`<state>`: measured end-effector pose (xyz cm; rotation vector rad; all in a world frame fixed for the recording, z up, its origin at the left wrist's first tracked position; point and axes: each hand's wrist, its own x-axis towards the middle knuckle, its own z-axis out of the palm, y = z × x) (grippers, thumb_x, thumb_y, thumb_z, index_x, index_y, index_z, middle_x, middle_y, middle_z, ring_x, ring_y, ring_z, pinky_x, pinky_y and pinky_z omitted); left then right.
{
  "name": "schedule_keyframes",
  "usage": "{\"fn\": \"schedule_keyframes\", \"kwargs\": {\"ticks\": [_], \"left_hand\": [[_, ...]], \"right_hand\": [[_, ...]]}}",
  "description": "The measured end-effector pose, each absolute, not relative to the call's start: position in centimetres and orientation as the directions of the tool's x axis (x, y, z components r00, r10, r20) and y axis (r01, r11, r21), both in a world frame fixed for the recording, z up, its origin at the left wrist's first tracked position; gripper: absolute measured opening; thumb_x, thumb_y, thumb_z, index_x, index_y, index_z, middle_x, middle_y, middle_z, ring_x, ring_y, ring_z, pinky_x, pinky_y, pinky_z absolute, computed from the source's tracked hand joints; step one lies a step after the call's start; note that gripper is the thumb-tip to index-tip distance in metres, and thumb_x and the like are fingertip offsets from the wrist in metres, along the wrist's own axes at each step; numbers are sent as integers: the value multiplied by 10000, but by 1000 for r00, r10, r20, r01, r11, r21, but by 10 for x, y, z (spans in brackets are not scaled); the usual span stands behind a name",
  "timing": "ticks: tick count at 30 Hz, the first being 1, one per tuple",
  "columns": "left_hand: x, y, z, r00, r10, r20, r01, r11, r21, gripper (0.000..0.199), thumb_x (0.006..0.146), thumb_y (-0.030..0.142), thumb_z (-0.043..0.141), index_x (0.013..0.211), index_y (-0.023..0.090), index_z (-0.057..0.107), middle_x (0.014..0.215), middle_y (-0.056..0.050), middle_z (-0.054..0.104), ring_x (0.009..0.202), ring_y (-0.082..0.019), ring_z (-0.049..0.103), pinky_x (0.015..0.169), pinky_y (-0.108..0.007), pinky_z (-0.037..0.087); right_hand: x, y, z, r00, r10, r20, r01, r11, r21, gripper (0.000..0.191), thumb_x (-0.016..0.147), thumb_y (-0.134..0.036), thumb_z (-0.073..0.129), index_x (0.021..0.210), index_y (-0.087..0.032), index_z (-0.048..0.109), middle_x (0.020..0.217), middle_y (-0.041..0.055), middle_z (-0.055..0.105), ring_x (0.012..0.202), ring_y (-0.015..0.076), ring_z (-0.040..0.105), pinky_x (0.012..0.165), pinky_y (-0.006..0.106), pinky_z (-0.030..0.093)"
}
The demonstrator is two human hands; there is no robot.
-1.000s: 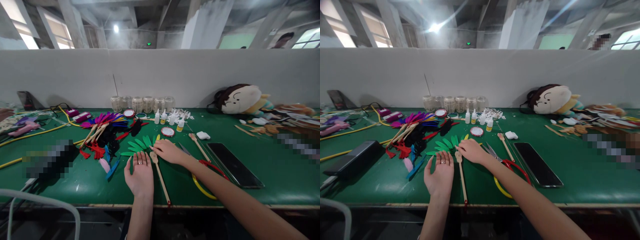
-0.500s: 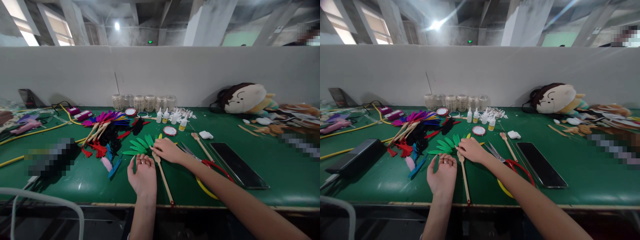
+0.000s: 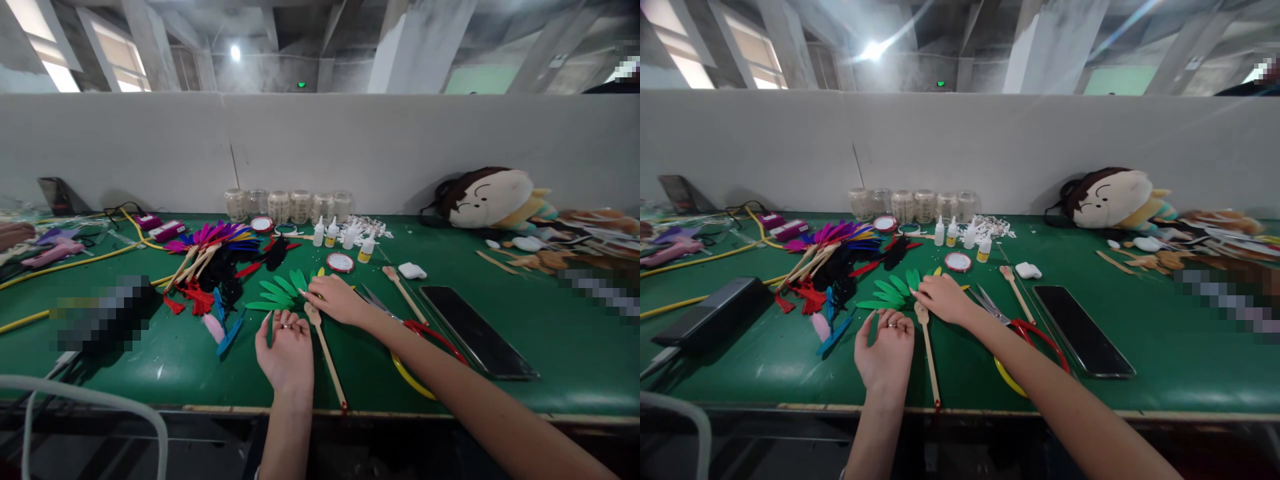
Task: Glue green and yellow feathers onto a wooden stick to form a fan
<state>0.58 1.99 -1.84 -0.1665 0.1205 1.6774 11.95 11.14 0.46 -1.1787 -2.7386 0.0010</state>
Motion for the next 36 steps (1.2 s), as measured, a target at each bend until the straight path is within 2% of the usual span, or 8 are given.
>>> {"fn": "schedule_keyframes", "kwargs": {"ticks": [3,9,15,20,23,31,36], "left_hand": [[6,20,-18,-100,980,-175,-994,-108,-34,100,788,206,387,717,159,440,619,33,359,547,-65,413,557,-190,385],[5,20,-19,-115,982,-147,-993,-113,19,122,798,206,369,701,164,432,615,31,342,545,-72,401,540,-194,380],[6,19,-17,-94,978,-188,-993,-106,-55,122,800,218,368,708,163,426,612,36,329,526,-67,391,526,-193,369],[6,18,-17,-117,980,-158,-993,-115,26,122,801,212,364,704,169,424,609,36,319,522,-69,390,523,-190,367],[6,18,-18,-126,983,-131,-992,-120,51,129,800,210,370,695,166,432,607,34,322,527,-69,391,527,-189,372],[6,18,-19,-121,986,-116,-992,-118,34,144,806,206,356,694,164,436,606,32,327,529,-72,385,530,-195,370],[7,18,-17,-103,978,-181,-994,-107,-16,144,802,214,359,687,164,429,607,33,324,521,-74,379,521,-199,356]], "right_hand": [[119,109,7,-659,732,175,740,672,-24,339,894,-365,362,680,-150,514,732,29,547,694,134,476,601,254,233],[118,110,4,-658,730,182,749,661,57,295,882,-357,392,686,-159,489,751,29,542,699,142,468,607,261,235],[120,113,2,-653,734,185,752,658,42,310,886,-363,376,669,-161,466,740,26,537,678,139,461,596,260,230],[120,114,2,-652,728,214,746,666,5,323,893,-374,356,670,-164,459,721,19,532,673,136,463,597,258,227],[119,114,1,-654,728,206,747,664,24,313,884,-369,385,663,-161,466,726,22,538,683,140,471,598,257,228],[117,114,-2,-649,730,216,755,654,56,313,891,-361,370,680,-158,481,747,32,548,704,146,482,607,261,230],[116,115,-3,-627,747,222,770,637,33,322,897,-364,358,681,-159,480,743,28,551,704,144,486,610,260,234]]}}
